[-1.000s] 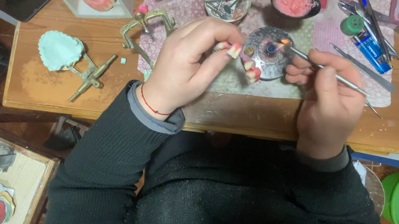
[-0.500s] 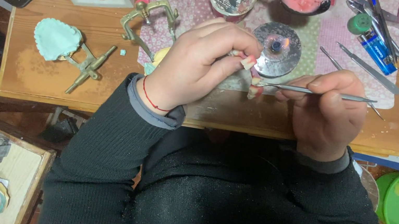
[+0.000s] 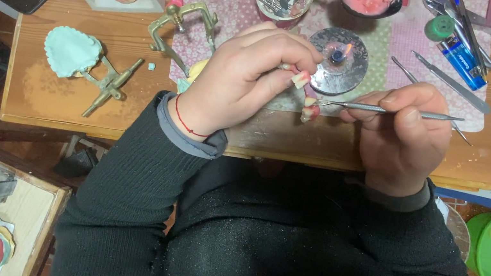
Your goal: Repairing and preparing dentures using wax, heat, and glue on a dental model.
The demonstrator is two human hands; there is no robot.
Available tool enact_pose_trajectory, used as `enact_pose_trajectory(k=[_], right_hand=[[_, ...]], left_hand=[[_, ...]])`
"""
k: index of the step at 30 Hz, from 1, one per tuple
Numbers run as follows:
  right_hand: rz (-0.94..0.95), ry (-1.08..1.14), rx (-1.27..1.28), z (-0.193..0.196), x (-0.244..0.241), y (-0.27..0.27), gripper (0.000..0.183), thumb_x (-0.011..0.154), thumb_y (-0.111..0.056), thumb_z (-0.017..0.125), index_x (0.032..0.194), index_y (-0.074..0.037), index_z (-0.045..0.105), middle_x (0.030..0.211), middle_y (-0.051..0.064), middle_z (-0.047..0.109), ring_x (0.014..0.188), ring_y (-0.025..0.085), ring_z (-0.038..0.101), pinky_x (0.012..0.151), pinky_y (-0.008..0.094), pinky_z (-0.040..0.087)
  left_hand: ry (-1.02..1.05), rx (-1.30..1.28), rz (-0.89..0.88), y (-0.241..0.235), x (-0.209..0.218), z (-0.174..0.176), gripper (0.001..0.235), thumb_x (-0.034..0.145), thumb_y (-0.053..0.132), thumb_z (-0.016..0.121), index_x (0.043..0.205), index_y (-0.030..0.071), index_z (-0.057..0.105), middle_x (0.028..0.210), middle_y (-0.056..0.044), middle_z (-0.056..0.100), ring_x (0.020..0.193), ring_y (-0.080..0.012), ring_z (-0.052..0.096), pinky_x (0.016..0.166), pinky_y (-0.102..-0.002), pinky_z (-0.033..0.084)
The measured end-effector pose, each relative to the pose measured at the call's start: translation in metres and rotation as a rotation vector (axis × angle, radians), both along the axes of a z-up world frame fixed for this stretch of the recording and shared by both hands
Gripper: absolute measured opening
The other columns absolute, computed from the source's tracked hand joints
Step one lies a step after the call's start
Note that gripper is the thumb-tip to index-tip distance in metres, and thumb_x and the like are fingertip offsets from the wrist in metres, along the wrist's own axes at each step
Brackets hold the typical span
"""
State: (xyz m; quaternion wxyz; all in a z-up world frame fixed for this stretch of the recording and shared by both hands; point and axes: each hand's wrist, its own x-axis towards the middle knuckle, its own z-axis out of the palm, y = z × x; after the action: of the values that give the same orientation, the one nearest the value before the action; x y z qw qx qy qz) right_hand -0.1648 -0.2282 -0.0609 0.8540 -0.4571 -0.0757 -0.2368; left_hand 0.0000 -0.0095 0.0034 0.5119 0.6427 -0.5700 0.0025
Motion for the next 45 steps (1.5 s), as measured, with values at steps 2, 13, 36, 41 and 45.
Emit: enact_pose_trajectory(k=[2,13,36,41,45], right_hand=[[0.019,0.01,-0.001,0.004,0.0,0.003,0.024,0.112,-0.02,0.065,0.109,0.003,0.058,0.097,0.026,0.071,0.09,0.034,0.072,0.09,0.047,0.06],[-0.038,0.001,-0.03,0.002,-0.001,0.002,0.022,0.113,-0.018,0.063,0.109,0.003,0.058,0.098,0.026,0.071,0.088,0.033,0.071,0.089,0.046,0.06],[-0.294,0.279,-0.378,0.056,0.025,-0.015,0.015,0.114,-0.006,0.055,0.126,0.003,0.059,0.117,0.014,0.07,0.097,0.016,0.069,0.091,0.029,0.058],[-0.324,0.118,-0.163,0.029,0.007,0.005,0.017,0.117,-0.009,0.051,0.119,0.003,0.062,0.105,0.02,0.073,0.095,0.027,0.075,0.095,0.038,0.063],[-0.356,-0.012,-0.538,0.035,-0.008,0.026,0.018,0.108,-0.014,0.054,0.119,-0.001,0.061,0.111,0.018,0.072,0.104,0.027,0.074,0.1,0.04,0.06]], left_hand=[[-0.007,0.001,0.0,0.0,0.001,0.0,0.013,0.105,0.002,0.067,0.117,0.006,0.064,0.123,-0.007,0.072,0.107,-0.0223,0.07,0.098,-0.033,0.053],[0.001,0.025,0.024,0.002,0.0,0.005,0.013,0.105,0.005,0.067,0.117,0.007,0.064,0.122,-0.008,0.072,0.108,-0.0233,0.07,0.098,-0.033,0.053],[-0.031,-0.085,0.149,0.007,-0.001,0.001,0.012,0.101,0.01,0.07,0.11,0.004,0.064,0.133,-0.015,0.071,0.104,-0.0225,0.074,0.094,-0.033,0.058],[-0.126,-0.18,0.116,0.01,0.0,0.005,0.011,0.1,0.009,0.068,0.108,0.003,0.064,0.137,-0.017,0.067,0.101,-0.0251,0.073,0.089,-0.033,0.059],[-0.137,-0.207,0.154,0.012,-0.002,0.005,0.011,0.1,0.01,0.069,0.107,0.003,0.064,0.137,-0.018,0.067,0.099,-0.0249,0.074,0.088,-0.033,0.06]])
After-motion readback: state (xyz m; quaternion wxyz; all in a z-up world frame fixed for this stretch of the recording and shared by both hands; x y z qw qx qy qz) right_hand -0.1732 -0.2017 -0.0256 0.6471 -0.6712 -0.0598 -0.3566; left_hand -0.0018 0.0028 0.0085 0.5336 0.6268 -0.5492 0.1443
